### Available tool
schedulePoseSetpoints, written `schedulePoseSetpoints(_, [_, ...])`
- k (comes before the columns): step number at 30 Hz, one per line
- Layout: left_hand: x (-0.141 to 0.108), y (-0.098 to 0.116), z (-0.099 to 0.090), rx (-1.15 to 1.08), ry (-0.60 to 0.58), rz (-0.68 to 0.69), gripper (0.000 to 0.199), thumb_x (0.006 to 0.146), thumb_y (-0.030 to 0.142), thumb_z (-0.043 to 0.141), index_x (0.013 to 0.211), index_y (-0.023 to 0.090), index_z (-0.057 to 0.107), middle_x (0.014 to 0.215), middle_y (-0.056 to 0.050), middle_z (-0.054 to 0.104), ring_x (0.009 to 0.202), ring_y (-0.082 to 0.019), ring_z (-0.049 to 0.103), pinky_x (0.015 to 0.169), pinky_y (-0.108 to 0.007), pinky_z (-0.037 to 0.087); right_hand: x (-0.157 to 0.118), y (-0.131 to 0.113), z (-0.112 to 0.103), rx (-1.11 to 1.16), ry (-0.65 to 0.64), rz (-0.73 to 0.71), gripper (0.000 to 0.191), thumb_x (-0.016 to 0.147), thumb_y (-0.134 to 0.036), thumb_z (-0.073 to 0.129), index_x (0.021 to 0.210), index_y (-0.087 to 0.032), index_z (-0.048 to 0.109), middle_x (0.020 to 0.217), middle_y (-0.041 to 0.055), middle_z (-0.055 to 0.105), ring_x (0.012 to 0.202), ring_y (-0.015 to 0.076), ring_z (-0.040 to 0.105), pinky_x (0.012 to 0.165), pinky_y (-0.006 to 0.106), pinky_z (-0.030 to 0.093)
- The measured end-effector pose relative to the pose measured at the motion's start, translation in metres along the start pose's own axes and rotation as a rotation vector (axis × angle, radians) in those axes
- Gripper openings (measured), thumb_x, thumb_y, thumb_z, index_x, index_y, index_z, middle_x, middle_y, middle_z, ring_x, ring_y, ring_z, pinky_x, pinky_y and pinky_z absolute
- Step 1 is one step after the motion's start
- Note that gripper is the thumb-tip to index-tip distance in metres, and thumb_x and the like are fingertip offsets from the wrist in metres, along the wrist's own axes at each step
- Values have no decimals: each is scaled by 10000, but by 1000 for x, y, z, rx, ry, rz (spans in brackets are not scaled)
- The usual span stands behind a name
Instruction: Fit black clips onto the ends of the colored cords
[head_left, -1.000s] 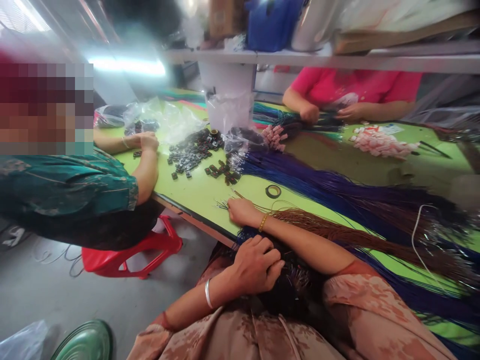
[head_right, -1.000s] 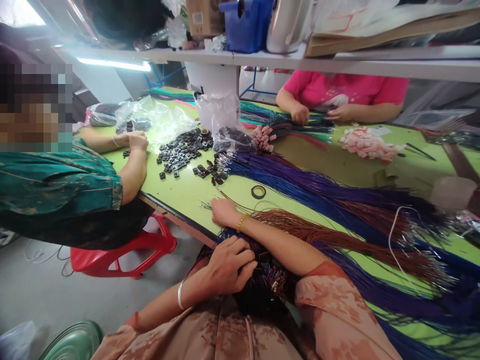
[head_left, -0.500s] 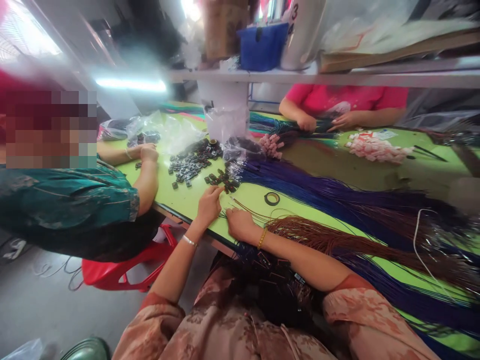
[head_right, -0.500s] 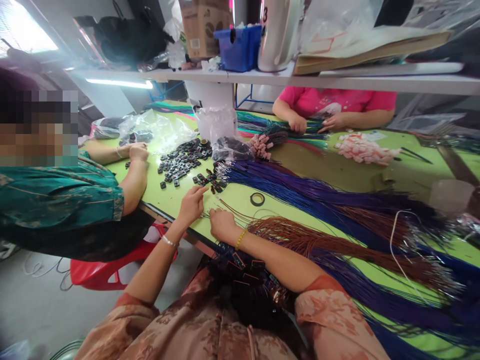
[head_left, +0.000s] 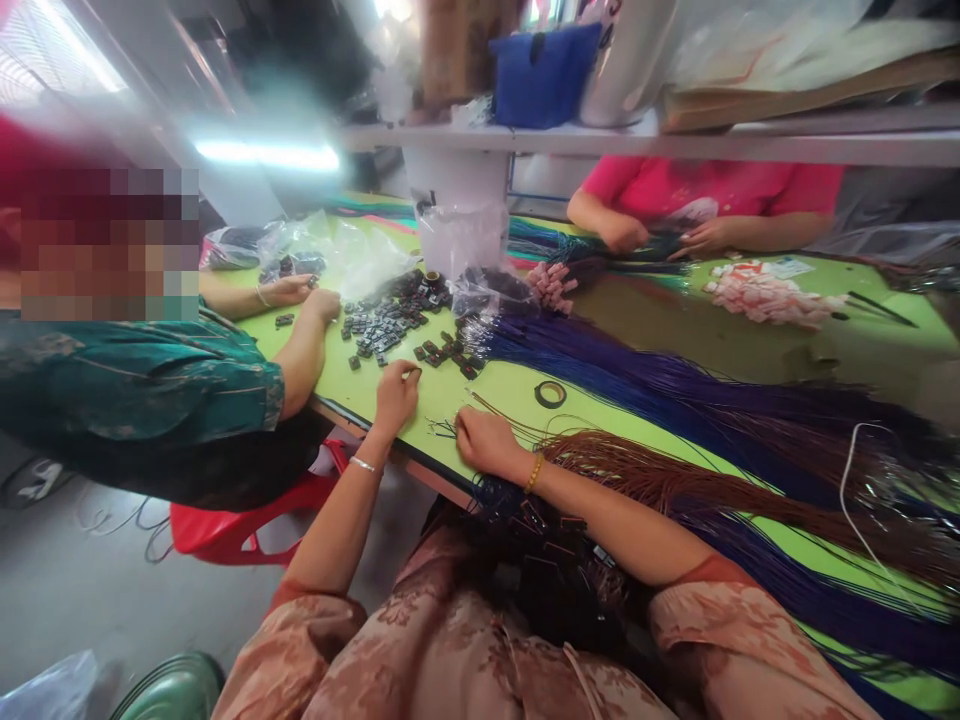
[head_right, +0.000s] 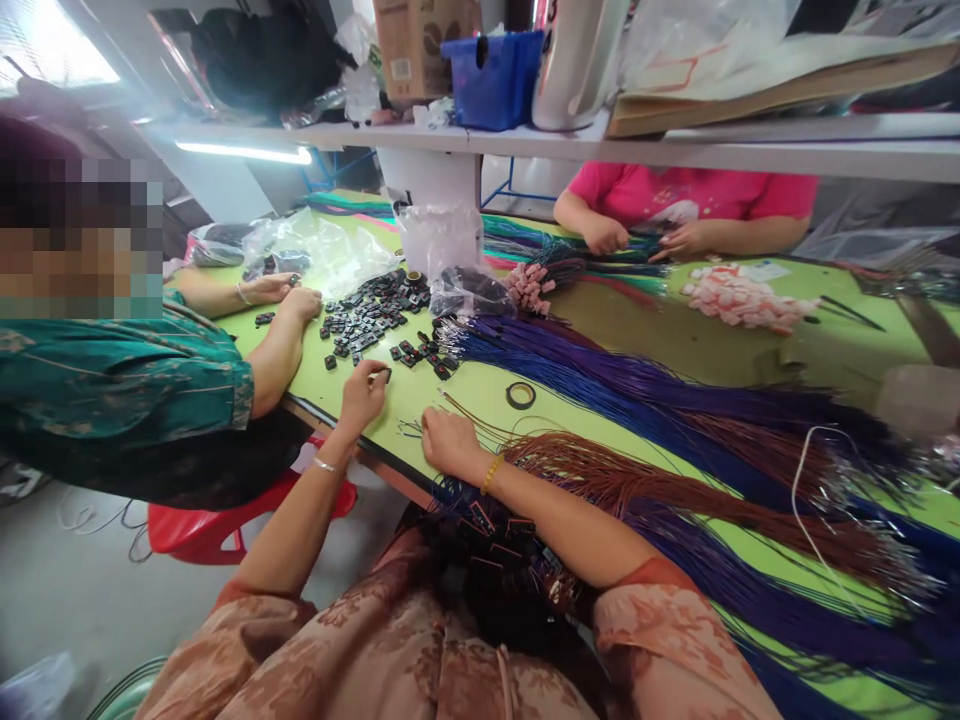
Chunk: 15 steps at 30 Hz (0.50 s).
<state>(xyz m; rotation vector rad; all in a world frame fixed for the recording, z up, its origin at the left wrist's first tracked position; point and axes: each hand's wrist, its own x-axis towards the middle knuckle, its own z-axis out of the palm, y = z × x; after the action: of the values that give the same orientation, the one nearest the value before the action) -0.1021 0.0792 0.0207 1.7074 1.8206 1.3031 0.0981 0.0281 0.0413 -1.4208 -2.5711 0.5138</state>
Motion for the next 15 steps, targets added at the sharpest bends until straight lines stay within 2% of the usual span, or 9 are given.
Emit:
schedulePoseSetpoints(3, [-14, 2, -13, -486, 61, -284, 212, 790, 336, 622, 907, 167, 569, 829, -60, 654, 768, -167, 636, 638, -265, 481, 2, 1, -2, 230, 57, -17, 166, 880, -211, 435, 952, -186, 583, 869, 33, 678, 778, 155, 598, 691, 254, 391])
schedulePoseSetpoints(5, [-27, 7, -20, -662, 76, -378, 291, 754, 363, 665, 944, 167, 566, 824, -54, 666, 756, -162, 655, 602, -239, 484, 5, 1, -2, 389, 90, -12, 152, 862, -212, 454, 917, -183, 592, 799, 9, 664, 707, 129, 569, 657, 235, 379])
schedulePoseSetpoints(10, [-59, 27, -28, -897, 28, -520, 325, 714, 330, 732, 960, 150, 621, 826, -55, 677, 772, -135, 660, 619, -195, 492, 8, -3, 1, 703, 159, -42, 127, 820, -236, 493, 828, -162, 596, 711, -17, 610, 615, 95, 505, 600, 207, 378])
schedulePoseSetpoints(15, [-78, 38, -24, -1079, -85, -630, 333, 692, 211, 756, 1002, 144, 653, 854, -59, 691, 766, -109, 650, 668, -185, 510, 4, -6, -5, 770, 210, -106, 149, 818, -270, 514, 801, -153, 605, 654, -31, 561, 591, 88, 469, 585, 204, 370])
